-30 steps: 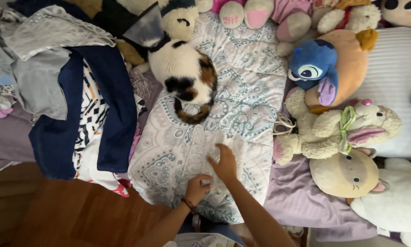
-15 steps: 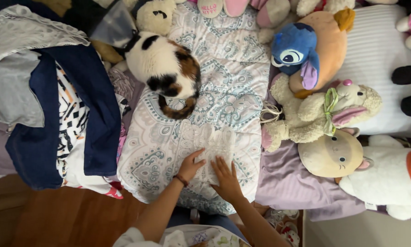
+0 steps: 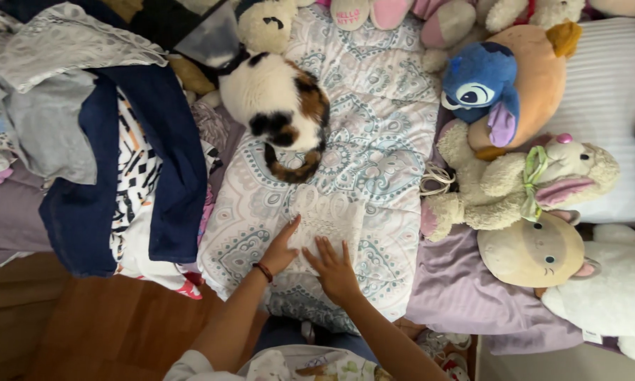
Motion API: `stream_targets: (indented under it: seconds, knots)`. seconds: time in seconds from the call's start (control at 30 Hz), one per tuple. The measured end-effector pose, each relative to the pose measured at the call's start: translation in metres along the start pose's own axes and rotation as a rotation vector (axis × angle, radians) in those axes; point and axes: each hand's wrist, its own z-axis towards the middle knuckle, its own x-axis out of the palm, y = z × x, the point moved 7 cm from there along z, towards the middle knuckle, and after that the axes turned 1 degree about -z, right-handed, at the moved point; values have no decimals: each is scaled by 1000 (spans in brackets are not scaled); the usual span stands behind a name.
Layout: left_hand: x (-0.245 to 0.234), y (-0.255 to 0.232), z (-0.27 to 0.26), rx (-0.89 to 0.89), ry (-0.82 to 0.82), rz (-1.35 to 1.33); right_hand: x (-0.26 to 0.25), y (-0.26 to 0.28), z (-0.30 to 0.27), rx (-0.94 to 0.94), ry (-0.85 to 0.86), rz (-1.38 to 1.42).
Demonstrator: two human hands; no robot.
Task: Folding small clothing items on a bed.
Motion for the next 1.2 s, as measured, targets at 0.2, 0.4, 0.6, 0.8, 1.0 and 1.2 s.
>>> stream_targets:
  seconds: [0.2,0.4,0.6,0.8,1.0,1.2]
  knots:
    - [-7,-6,1,-104,17,143,-21,13,1,61,233,137]
    - [-5,-20,19,20,-105,264,29,-26,18,201,90,-18]
    - [5,-23,34,220,-200,589,44,-70,23,380,-19,171]
    - [12,-52,6,263,-41,656,-22,-42,5,213,248,151]
    - [17,-51,-33,347,510,901,-13,-54,-39,-38,309,192]
    - [6,-16,-36,384,407,866,-4,-60,-45,-69,175,119]
